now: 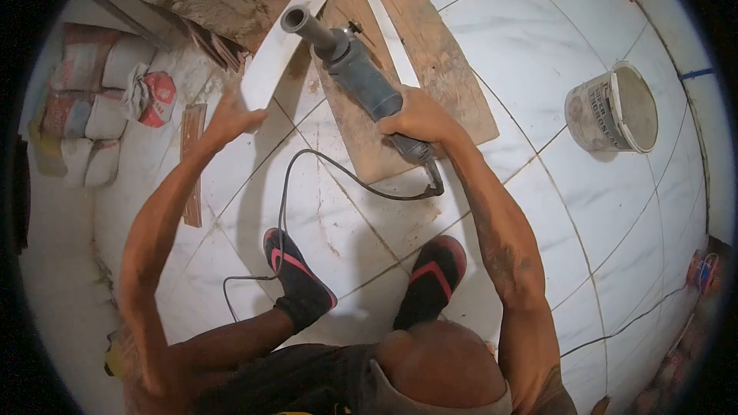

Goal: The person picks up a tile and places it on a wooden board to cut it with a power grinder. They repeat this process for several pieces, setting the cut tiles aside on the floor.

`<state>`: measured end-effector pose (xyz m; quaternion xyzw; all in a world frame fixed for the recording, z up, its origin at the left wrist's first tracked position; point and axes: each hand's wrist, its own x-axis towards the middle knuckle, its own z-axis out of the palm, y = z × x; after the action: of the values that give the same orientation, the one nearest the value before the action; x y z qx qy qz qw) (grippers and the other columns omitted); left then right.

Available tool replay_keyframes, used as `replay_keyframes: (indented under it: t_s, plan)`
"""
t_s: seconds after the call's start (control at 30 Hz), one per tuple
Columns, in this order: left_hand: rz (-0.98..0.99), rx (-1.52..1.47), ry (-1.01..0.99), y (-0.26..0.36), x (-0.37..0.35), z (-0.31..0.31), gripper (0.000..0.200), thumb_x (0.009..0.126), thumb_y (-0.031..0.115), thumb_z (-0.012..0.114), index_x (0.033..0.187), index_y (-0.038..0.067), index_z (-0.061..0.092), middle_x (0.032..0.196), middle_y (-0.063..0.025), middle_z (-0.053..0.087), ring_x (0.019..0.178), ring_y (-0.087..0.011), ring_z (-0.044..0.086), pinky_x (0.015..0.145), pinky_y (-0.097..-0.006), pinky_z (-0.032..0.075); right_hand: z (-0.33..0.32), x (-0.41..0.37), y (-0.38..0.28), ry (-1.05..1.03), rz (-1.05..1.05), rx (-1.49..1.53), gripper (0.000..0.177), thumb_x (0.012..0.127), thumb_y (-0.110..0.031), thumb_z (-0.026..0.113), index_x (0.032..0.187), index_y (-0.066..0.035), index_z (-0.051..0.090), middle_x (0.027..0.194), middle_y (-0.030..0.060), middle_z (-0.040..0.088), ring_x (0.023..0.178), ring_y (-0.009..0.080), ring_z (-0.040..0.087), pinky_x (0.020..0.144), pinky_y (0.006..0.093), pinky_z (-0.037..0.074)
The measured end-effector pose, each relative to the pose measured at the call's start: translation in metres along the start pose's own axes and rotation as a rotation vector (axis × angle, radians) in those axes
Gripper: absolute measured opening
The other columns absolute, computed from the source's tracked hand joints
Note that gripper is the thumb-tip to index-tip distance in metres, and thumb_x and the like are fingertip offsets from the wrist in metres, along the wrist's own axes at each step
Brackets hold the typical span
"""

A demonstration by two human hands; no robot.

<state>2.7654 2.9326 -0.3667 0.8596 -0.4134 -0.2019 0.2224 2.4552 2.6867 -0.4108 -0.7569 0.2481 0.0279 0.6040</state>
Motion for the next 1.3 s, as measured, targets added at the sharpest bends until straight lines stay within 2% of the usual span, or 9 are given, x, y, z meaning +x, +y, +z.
replay_keyframes:
  t_s: [0.17,0.23,0.33,0.5,0.67,0.77,0.97,1.07,1.3]
  plan:
    - [-0.157,0.274,-0.019,-0.004,-0.054,-0.053,0.103,0.071,0.030,0.082,0.153,-0.004,0.029,0.148,-0.0280,0.041,0.139,-0.0367,0.041,0.118,-0.0413,0.033,0.014,0.015,0.027,-0.020,0.023,0.032,0.039,0.063,-0.025,0.077,0.085,0.006,0.072,0.077,0.0174,0.070,0.069,0.0249,0.069,0.066,0.0365,0.053]
    - [-0.053,0.333,0.002,-0.035,-0.070,-0.064,0.100,0.072,0.027,0.081,0.153,-0.002,0.030,0.149,-0.0288,0.040,0.142,-0.0387,0.037,0.120,-0.0420,0.030,0.013,0.017,0.027,-0.068,0.068,-0.011,0.046,0.065,-0.027,0.079,0.096,0.005,0.070,0.083,0.0155,0.072,0.074,0.0234,0.069,0.071,0.0344,0.053]
    - [0.026,0.367,-0.089,0.016,-0.099,-0.085,0.107,0.069,0.031,0.078,0.152,-0.010,0.023,0.151,-0.0316,0.036,0.141,-0.0375,0.039,0.118,-0.0406,0.032,0.013,0.019,0.027,-0.106,0.123,-0.008,0.049,0.066,-0.027,0.081,0.101,0.005,0.069,0.086,0.0144,0.072,0.077,0.0226,0.069,0.073,0.0335,0.053]
    - [-0.346,0.045,-0.088,0.043,-0.144,-0.098,0.102,0.071,0.024,0.076,0.151,-0.011,0.024,0.149,-0.0291,0.038,0.144,-0.0355,0.036,0.120,-0.0408,0.028,0.014,0.022,0.032,-0.099,0.107,-0.030,0.050,0.065,-0.027,0.082,0.103,0.004,0.070,0.090,0.0155,0.072,0.080,0.0231,0.068,0.075,0.0340,0.053]
    - [-0.398,-0.025,-0.039,0.045,-0.168,-0.091,0.102,0.072,0.021,0.076,0.153,-0.010,0.022,0.152,-0.0285,0.035,0.145,-0.0350,0.035,0.120,-0.0416,0.027,0.014,0.024,0.024,-0.107,0.096,-0.094,0.054,0.064,-0.027,0.083,0.107,0.003,0.069,0.096,0.0162,0.072,0.085,0.0237,0.067,0.079,0.0339,0.052]
    - [-0.440,-0.136,-0.004,0.047,-0.175,-0.086,0.102,0.073,0.020,0.075,0.154,-0.010,0.021,0.152,-0.0281,0.036,0.145,-0.0345,0.035,0.120,-0.0409,0.027,0.018,0.023,0.021,-0.039,0.044,0.026,0.040,0.059,-0.028,0.078,0.079,0.006,0.072,0.076,0.0181,0.070,0.068,0.0254,0.067,0.063,0.0364,0.052]
    - [-0.494,-0.313,0.010,0.044,-0.186,-0.083,0.098,0.076,0.016,0.073,0.155,-0.010,0.020,0.149,-0.0286,0.040,0.142,-0.0333,0.039,0.115,-0.0402,0.034,0.022,0.022,0.029,-0.058,0.068,0.006,0.040,0.059,-0.028,0.079,0.078,0.007,0.071,0.076,0.0193,0.070,0.065,0.0263,0.067,0.062,0.0371,0.053]
    - [-0.545,-0.382,-0.002,0.055,-0.187,-0.084,0.096,0.078,0.016,0.071,0.154,-0.010,0.019,0.147,-0.0289,0.041,0.137,-0.0324,0.043,0.110,-0.0395,0.041,0.019,0.024,0.027,-0.117,0.084,-0.072,0.052,0.063,-0.027,0.083,0.100,0.006,0.070,0.087,0.0153,0.072,0.077,0.0240,0.068,0.074,0.0340,0.053]
    - [-0.516,-0.372,0.022,0.050,-0.191,-0.080,0.094,0.081,0.017,0.070,0.153,-0.012,0.019,0.144,-0.0279,0.044,0.133,-0.0312,0.047,0.105,-0.0390,0.045,0.023,0.018,0.023,-0.119,0.134,-0.047,0.046,0.061,-0.026,0.081,0.091,0.007,0.071,0.083,0.0174,0.071,0.073,0.0251,0.068,0.068,0.0359,0.053]
